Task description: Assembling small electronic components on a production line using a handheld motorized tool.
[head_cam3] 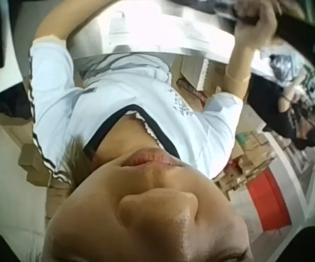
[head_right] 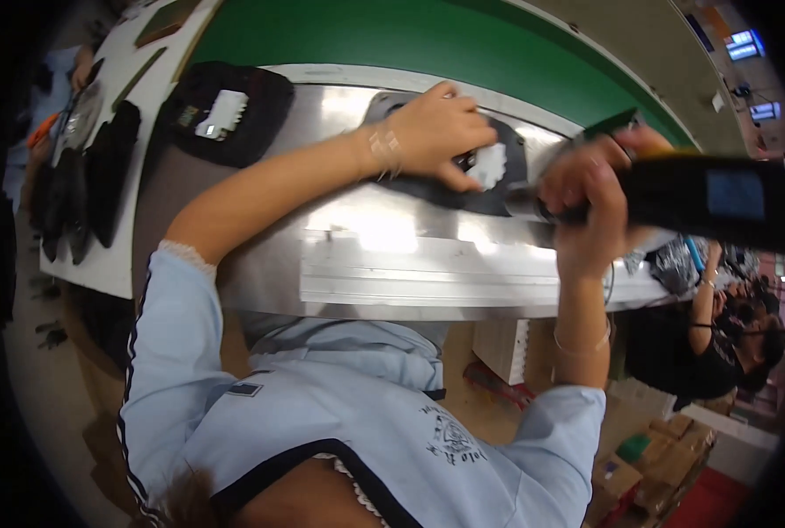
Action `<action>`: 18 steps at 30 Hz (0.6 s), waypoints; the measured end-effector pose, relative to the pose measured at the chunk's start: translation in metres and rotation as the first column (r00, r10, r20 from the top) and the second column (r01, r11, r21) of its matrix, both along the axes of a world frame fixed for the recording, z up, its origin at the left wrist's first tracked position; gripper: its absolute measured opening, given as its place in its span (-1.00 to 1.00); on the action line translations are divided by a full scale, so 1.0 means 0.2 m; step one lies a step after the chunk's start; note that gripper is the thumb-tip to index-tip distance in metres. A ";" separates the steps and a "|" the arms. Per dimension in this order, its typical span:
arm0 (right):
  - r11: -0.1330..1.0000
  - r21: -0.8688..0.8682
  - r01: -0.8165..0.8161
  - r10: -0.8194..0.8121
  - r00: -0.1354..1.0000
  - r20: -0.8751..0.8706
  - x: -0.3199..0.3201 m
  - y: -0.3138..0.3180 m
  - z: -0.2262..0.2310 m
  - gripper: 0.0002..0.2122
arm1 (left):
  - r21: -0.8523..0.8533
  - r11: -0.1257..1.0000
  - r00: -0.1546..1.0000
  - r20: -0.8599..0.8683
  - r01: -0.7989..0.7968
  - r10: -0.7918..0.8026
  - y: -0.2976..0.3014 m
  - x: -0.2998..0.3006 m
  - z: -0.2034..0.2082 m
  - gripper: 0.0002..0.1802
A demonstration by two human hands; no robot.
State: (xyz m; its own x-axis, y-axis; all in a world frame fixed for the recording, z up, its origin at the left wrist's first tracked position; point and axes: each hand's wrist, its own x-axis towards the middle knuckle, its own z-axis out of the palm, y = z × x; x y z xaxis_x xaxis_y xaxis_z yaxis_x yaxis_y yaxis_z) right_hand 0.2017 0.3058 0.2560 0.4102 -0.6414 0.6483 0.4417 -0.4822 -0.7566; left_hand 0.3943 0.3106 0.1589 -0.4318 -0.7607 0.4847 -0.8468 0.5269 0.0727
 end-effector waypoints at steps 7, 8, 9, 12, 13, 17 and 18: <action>1.000 -0.002 -0.013 0.013 1.000 0.004 -0.08 0.10 0.00 -0.73 | 0.041 0.930 0.930 -0.038 -0.365 0.366 -0.43 0.30 0.11 -0.14; 1.000 0.005 0.015 -0.015 1.000 -0.007 -0.12 0.10 -0.01 -0.72 | 0.074 0.954 0.951 -0.085 -0.292 0.297 -0.36 0.32 0.11 -0.14; 0.999 -0.010 0.041 -0.041 0.999 -0.006 -0.16 0.10 -0.01 -0.72 | 0.096 0.968 0.969 -0.058 -0.233 0.240 -0.26 0.35 0.13 -0.20; 0.996 -0.056 0.074 -0.074 0.997 0.006 -0.25 0.08 0.02 -0.71 | 0.106 0.982 0.987 0.052 -0.154 0.149 0.18 0.66 0.15 -0.41; 0.996 -0.057 0.071 -0.070 0.997 0.023 -0.26 0.06 0.03 -0.70 | 0.109 0.977 0.981 0.079 -0.184 0.176 0.35 0.79 0.16 -0.47; 0.998 -0.012 0.061 -0.060 0.998 0.026 -0.32 0.01 0.02 -0.72 | 0.044 0.924 0.901 0.243 -0.381 0.360 0.86 1.20 0.18 -0.43; 0.997 0.027 0.074 -0.075 0.997 0.030 -0.33 0.00 0.00 -0.73 | 0.026 0.928 0.878 0.335 -0.371 0.341 0.92 1.23 0.17 -0.41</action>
